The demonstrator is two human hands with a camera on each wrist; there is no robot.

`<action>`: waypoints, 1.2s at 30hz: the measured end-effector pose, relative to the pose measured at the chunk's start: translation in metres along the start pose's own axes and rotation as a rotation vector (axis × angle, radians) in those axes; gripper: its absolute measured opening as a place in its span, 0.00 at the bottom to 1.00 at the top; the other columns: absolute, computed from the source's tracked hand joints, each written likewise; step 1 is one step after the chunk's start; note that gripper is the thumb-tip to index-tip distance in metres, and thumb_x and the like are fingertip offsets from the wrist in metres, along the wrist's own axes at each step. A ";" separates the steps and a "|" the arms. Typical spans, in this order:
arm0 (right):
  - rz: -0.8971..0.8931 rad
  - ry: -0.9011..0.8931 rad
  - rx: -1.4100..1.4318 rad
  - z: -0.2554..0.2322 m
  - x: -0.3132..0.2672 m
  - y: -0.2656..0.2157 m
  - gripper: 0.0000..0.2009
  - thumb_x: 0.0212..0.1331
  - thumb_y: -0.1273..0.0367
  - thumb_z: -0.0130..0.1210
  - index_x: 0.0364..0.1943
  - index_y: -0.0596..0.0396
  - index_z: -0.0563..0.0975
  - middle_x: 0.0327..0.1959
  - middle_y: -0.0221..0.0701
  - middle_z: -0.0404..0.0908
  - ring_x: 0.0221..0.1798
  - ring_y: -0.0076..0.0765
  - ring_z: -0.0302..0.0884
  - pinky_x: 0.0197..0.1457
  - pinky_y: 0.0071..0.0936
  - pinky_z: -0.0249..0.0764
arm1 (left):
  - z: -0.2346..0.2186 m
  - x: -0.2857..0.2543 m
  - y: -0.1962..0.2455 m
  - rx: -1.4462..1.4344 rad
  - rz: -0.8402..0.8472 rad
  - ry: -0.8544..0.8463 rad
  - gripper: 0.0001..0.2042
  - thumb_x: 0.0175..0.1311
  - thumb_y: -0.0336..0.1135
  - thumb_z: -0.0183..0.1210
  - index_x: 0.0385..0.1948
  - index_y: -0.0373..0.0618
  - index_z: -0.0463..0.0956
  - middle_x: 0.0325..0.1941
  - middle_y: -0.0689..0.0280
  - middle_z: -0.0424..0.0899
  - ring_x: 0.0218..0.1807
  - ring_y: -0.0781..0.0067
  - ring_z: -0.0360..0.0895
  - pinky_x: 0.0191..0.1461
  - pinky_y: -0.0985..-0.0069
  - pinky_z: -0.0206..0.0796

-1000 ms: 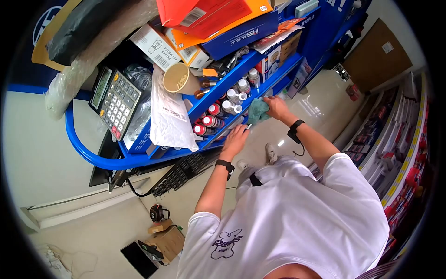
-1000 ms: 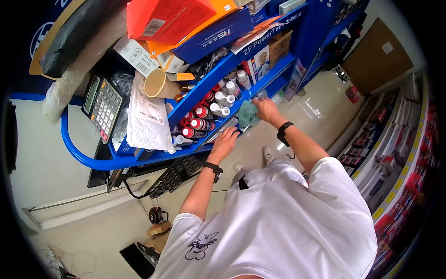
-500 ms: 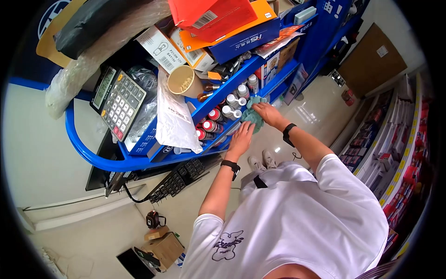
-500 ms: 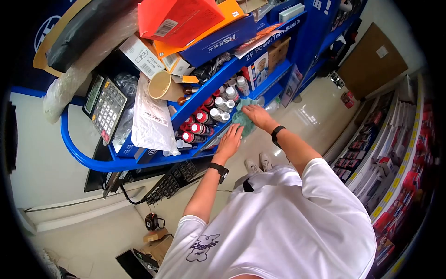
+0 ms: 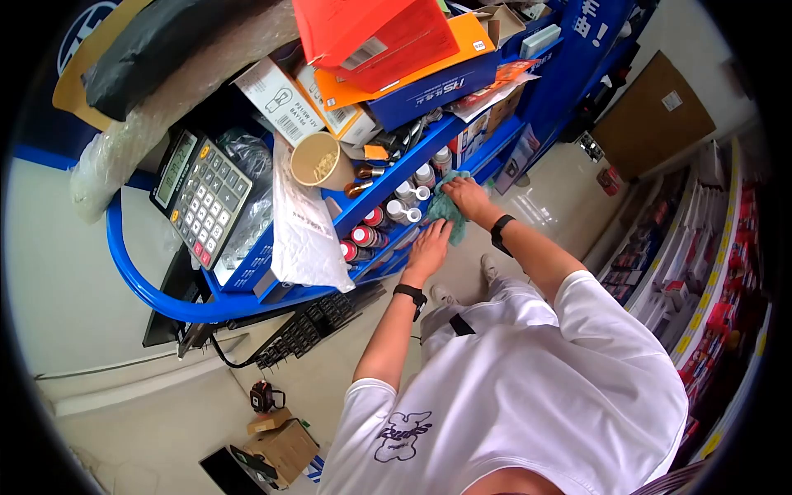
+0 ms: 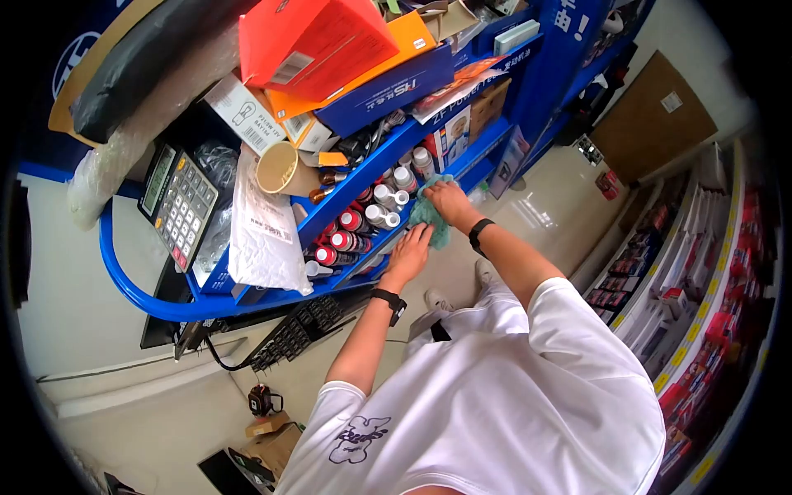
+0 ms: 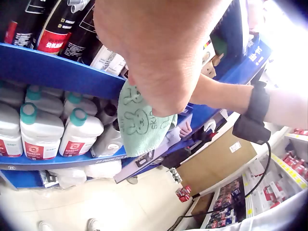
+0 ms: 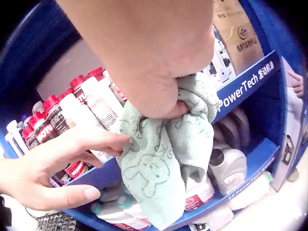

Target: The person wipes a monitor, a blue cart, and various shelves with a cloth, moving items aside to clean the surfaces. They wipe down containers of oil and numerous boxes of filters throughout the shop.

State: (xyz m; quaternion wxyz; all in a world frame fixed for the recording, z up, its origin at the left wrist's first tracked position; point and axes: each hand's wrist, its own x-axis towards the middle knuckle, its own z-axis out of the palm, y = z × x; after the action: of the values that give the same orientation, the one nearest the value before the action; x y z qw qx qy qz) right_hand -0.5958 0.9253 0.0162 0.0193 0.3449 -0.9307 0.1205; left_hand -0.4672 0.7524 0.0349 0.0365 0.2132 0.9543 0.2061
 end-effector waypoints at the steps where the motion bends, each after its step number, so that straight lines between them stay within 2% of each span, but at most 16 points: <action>1: 0.021 -0.027 -0.020 0.000 0.001 0.001 0.14 0.58 0.72 0.54 0.49 0.48 0.80 0.46 0.27 0.85 0.56 0.37 0.78 0.59 0.36 0.72 | 0.003 0.003 0.001 0.000 -0.012 0.034 0.25 0.64 0.27 0.55 0.65 0.45 0.68 0.66 0.56 0.70 0.64 0.49 0.72 0.63 0.56 0.69; 3: -0.002 -0.036 -0.008 0.001 0.005 0.008 0.14 0.58 0.72 0.54 0.49 0.47 0.80 0.46 0.27 0.85 0.56 0.37 0.79 0.59 0.36 0.72 | 0.008 0.012 0.003 0.003 -0.037 0.068 0.26 0.63 0.27 0.56 0.66 0.44 0.67 0.67 0.55 0.69 0.64 0.48 0.73 0.63 0.56 0.69; 5: -0.026 -0.041 0.001 0.003 0.009 0.021 0.14 0.58 0.71 0.55 0.49 0.47 0.80 0.45 0.28 0.86 0.56 0.37 0.79 0.60 0.37 0.73 | 0.009 0.024 0.003 -0.021 -0.090 -0.007 0.26 0.63 0.27 0.56 0.66 0.44 0.67 0.68 0.54 0.68 0.63 0.46 0.74 0.62 0.54 0.70; 7: -0.028 -0.049 -0.016 0.003 0.011 0.031 0.13 0.57 0.69 0.57 0.48 0.46 0.81 0.44 0.28 0.86 0.55 0.37 0.80 0.59 0.37 0.73 | 0.010 0.039 0.004 -0.035 -0.104 -0.004 0.26 0.62 0.27 0.56 0.66 0.44 0.67 0.67 0.54 0.69 0.62 0.46 0.74 0.63 0.54 0.70; 8: -0.015 -0.132 0.047 0.001 0.012 0.038 0.19 0.54 0.71 0.59 0.53 0.49 0.79 0.48 0.32 0.86 0.58 0.40 0.79 0.63 0.38 0.72 | 0.011 0.046 0.006 -0.032 -0.116 0.005 0.26 0.63 0.26 0.56 0.66 0.44 0.67 0.67 0.54 0.69 0.63 0.47 0.74 0.63 0.55 0.70; 12: -0.018 -0.166 0.096 -0.009 0.011 0.073 0.21 0.51 0.69 0.63 0.53 0.50 0.79 0.46 0.32 0.86 0.57 0.40 0.79 0.62 0.37 0.72 | 0.015 0.078 0.025 -0.007 -0.127 0.033 0.26 0.62 0.25 0.55 0.65 0.43 0.67 0.66 0.54 0.71 0.63 0.48 0.75 0.62 0.56 0.71; 14: -0.053 -0.069 0.096 -0.014 0.008 0.093 0.15 0.54 0.68 0.61 0.47 0.48 0.80 0.43 0.31 0.87 0.55 0.38 0.81 0.58 0.37 0.73 | 0.020 0.096 0.032 0.004 -0.112 0.038 0.26 0.62 0.25 0.55 0.65 0.42 0.67 0.66 0.54 0.71 0.62 0.48 0.75 0.62 0.56 0.71; 18: -0.053 -0.093 0.040 -0.023 0.007 0.135 0.14 0.54 0.68 0.60 0.46 0.48 0.80 0.44 0.31 0.87 0.56 0.39 0.80 0.59 0.37 0.73 | 0.029 0.135 0.052 -0.034 -0.157 0.021 0.26 0.61 0.24 0.55 0.65 0.41 0.67 0.67 0.54 0.71 0.62 0.48 0.75 0.63 0.57 0.70; 20: -0.008 -0.038 0.070 -0.019 0.003 0.161 0.16 0.55 0.69 0.59 0.49 0.48 0.80 0.46 0.33 0.87 0.60 0.38 0.79 0.62 0.37 0.72 | 0.031 0.157 0.061 -0.047 -0.153 0.033 0.26 0.61 0.23 0.54 0.65 0.41 0.68 0.67 0.54 0.71 0.61 0.48 0.75 0.63 0.58 0.70; 23: 0.073 -0.047 0.068 -0.027 -0.001 0.189 0.18 0.56 0.70 0.58 0.53 0.49 0.79 0.50 0.34 0.86 0.63 0.38 0.76 0.64 0.37 0.72 | 0.038 0.185 0.067 -0.044 -0.084 0.063 0.26 0.60 0.23 0.54 0.64 0.41 0.68 0.68 0.54 0.71 0.61 0.48 0.76 0.63 0.58 0.70; 28: 0.069 -0.008 0.114 -0.026 -0.006 0.225 0.20 0.57 0.72 0.56 0.56 0.50 0.78 0.54 0.33 0.84 0.64 0.40 0.74 0.64 0.37 0.72 | 0.049 0.219 0.077 -0.032 -0.069 0.059 0.27 0.59 0.22 0.53 0.65 0.41 0.68 0.68 0.54 0.71 0.60 0.47 0.76 0.63 0.59 0.70; 32: 0.126 -0.011 0.154 -0.030 -0.008 0.242 0.23 0.54 0.69 0.61 0.58 0.51 0.77 0.56 0.34 0.83 0.66 0.41 0.73 0.65 0.36 0.72 | 0.058 0.240 0.077 -0.024 -0.063 0.069 0.28 0.60 0.22 0.53 0.66 0.41 0.66 0.70 0.53 0.70 0.62 0.47 0.75 0.65 0.59 0.69; 34: 0.131 -0.025 0.161 -0.028 -0.010 0.250 0.25 0.53 0.67 0.63 0.59 0.52 0.76 0.57 0.35 0.82 0.66 0.41 0.72 0.65 0.36 0.72 | 0.059 0.249 0.079 -0.044 -0.155 0.075 0.29 0.60 0.21 0.52 0.68 0.40 0.65 0.73 0.50 0.68 0.67 0.46 0.72 0.68 0.59 0.67; 36: 0.083 -0.104 0.077 -0.031 -0.006 0.248 0.31 0.49 0.64 0.68 0.61 0.52 0.74 0.62 0.37 0.79 0.69 0.43 0.69 0.66 0.41 0.71 | 0.057 0.254 0.077 -0.005 -0.160 0.111 0.28 0.60 0.21 0.52 0.67 0.39 0.66 0.72 0.49 0.69 0.68 0.48 0.72 0.69 0.60 0.66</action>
State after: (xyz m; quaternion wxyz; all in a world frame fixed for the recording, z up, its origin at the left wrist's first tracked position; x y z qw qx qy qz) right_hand -0.7527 1.1179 -0.0070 -0.0474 0.3122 -0.9386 0.1390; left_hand -0.6583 0.9444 0.0190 0.0004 0.1244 0.9683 0.2165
